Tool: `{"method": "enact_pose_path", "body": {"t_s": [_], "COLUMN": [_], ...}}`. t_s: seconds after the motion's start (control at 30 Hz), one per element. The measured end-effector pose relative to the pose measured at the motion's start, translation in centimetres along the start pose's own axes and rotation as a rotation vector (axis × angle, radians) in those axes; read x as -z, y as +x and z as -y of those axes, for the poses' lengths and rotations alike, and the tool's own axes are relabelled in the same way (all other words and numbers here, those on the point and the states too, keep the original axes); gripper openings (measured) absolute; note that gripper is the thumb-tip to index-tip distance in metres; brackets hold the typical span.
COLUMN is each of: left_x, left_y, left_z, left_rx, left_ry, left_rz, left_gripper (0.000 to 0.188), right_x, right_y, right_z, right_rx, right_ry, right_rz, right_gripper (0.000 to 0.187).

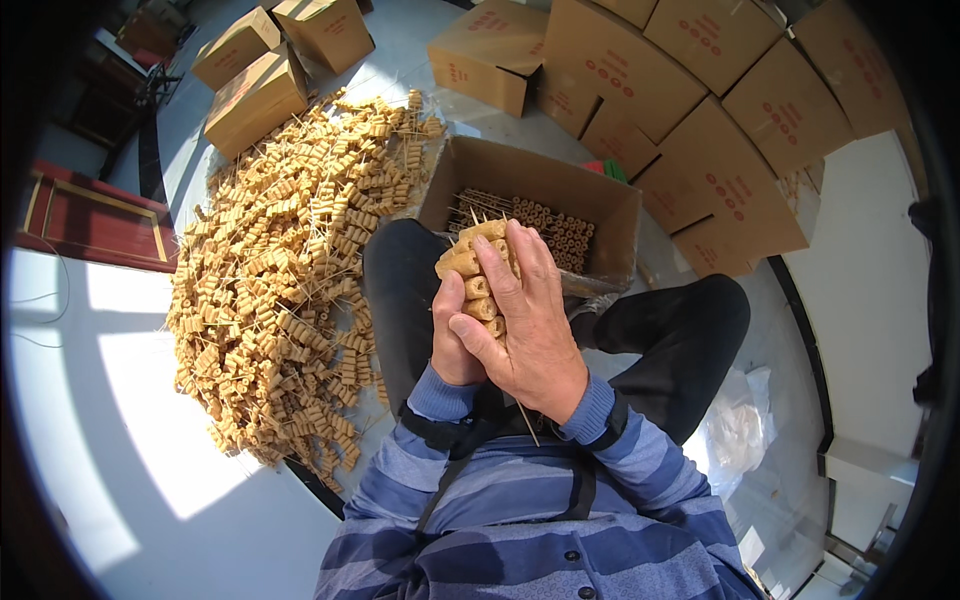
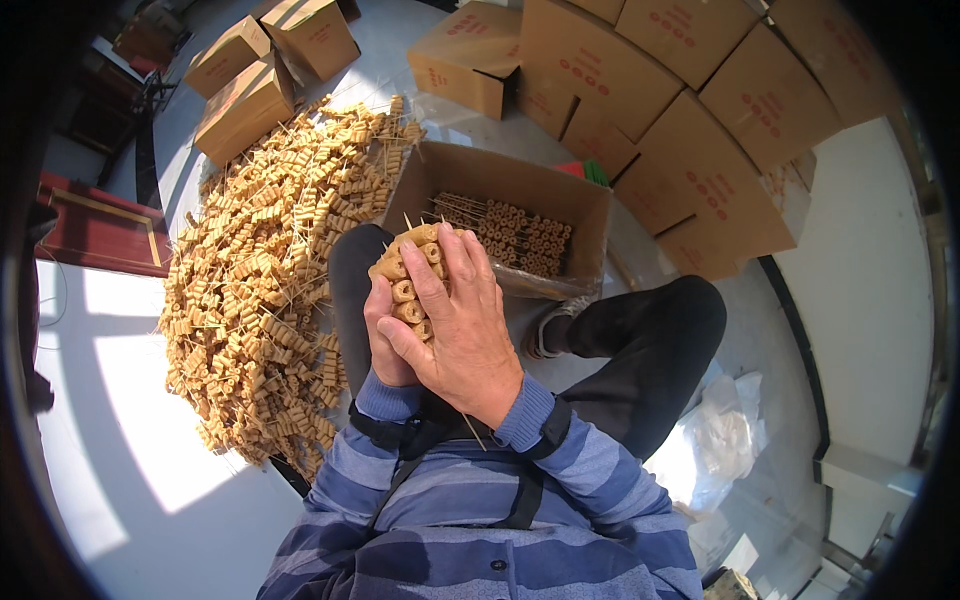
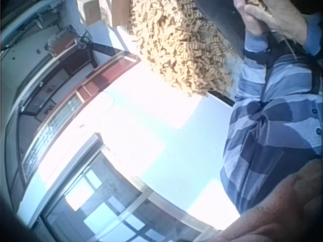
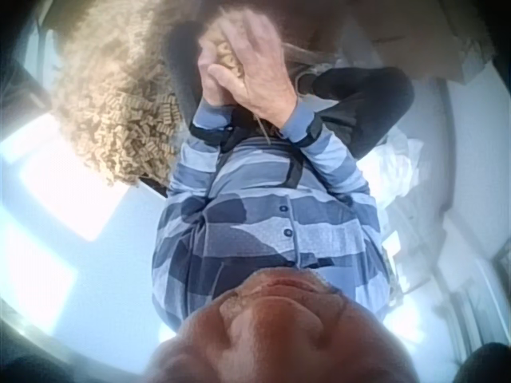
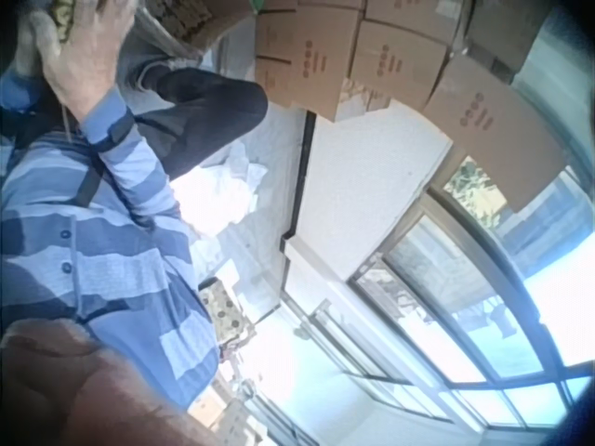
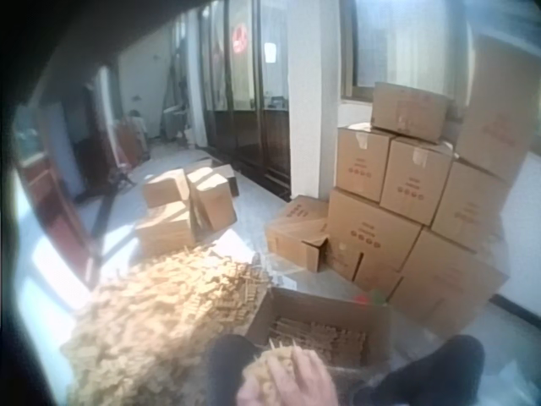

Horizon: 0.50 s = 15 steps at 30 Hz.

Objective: The person sits on the floor and threads small cylindrical snacks onto wooden skewers. They gather the skewers into bundles and place them into a cardboard box. The person adjusts the camera strap briefly before continuing to assemble and pack the skewers.

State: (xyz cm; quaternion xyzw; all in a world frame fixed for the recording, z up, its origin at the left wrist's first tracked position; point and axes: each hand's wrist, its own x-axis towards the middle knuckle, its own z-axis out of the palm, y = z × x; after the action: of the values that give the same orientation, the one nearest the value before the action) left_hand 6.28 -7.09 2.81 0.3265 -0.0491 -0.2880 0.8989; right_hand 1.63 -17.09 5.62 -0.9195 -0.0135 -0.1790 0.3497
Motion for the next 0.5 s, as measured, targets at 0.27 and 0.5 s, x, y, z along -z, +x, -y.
{"method": "enact_pose_path", "body": {"t_s": [0.27,0.5], "left_x": [0.4,0.7], "left_y": [0.5,0.6], "left_z": [0.8,1.5], "left_rx": [-0.012,-0.043], "left_ry": [-0.105,-0.068], "left_rz": [0.027,-0.036], "left_gripper": [0.071,0.068], "right_x": [-0.1,1.5], "right_y": [-0.4,0.9], "right_z": [-0.5,-1.3], "right_rx": [-0.301,-0.597], "right_ry": [0.194,0.627], "right_rz": [0.032,0.227], "right_gripper": [0.113,0.109]}}
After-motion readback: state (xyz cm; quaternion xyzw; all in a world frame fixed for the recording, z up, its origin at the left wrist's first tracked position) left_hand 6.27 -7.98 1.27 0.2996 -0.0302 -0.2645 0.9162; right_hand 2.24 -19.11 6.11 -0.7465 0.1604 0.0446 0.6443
